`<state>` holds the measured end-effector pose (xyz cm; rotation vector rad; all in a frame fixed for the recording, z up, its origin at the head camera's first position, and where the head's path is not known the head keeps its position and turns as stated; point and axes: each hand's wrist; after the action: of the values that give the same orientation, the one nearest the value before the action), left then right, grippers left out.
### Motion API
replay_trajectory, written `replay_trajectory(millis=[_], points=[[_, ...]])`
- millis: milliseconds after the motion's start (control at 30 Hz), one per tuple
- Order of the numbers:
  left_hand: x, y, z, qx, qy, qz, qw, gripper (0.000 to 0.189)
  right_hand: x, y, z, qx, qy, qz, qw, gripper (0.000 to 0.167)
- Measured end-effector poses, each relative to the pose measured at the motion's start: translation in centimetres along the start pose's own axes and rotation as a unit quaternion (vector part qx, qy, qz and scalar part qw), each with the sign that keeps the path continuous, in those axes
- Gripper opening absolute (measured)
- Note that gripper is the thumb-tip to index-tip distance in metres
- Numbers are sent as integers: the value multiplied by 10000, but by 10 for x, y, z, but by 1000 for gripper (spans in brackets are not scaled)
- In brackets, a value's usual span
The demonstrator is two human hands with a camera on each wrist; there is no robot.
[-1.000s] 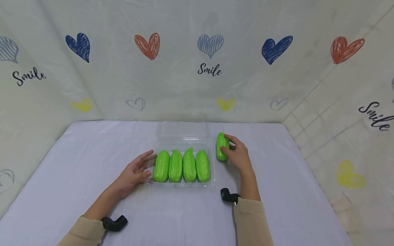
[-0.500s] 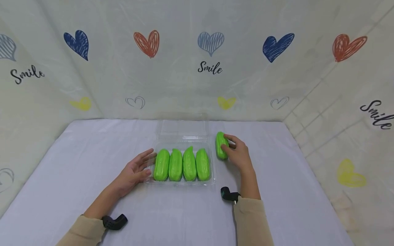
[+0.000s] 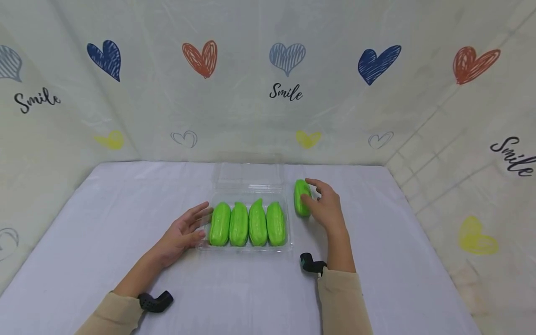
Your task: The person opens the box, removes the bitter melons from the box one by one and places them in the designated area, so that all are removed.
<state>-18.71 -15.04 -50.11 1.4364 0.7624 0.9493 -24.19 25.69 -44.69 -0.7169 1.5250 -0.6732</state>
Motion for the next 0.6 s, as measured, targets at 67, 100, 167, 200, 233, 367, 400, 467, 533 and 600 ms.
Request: replay_trajectory(millis=[67,100,167,200,233,367,400,467,533,600], points=[[0,1,0,7,3,-13,10000,75,-1,-9,1,-251,155,55,9995,50],[0,1,0,4,8,-15,10000,75,-2,-14,2,-355,215,46,9991,49],[0,2,0,-6,14,-30,10000,75,-3,-23,5,-539,266,-52,9982,49],[0,2,0,-12,14,-29,10000,75,-3,-28,6,-602,263,-120,9978,49],[0,2,0,-23,16,-22,10000,75,-3,-32,8,-649,255,-183,9974,49],[0,1,0,-37,16,13,10000,76,0,-48,13,-826,139,-399,9957,50],[0,1,0,-38,20,20,10000,75,0,-52,14,-871,109,-446,9951,50],[0,1,1,-41,28,16,10000,75,3,-57,16,-952,49,-525,9941,50],[1,1,1,-38,28,7,10000,75,6,-63,18,-1018,-23,-613,9929,50],[1,2,1,-50,33,-7,10000,75,9,-68,21,-1065,-105,-671,9920,50]])
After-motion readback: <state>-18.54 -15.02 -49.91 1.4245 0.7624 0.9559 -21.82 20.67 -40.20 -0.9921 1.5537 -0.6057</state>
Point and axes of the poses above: each hand's wrist, its own z-axis away from the middle knuckle, its own x-axis out of the palm, y = z × x
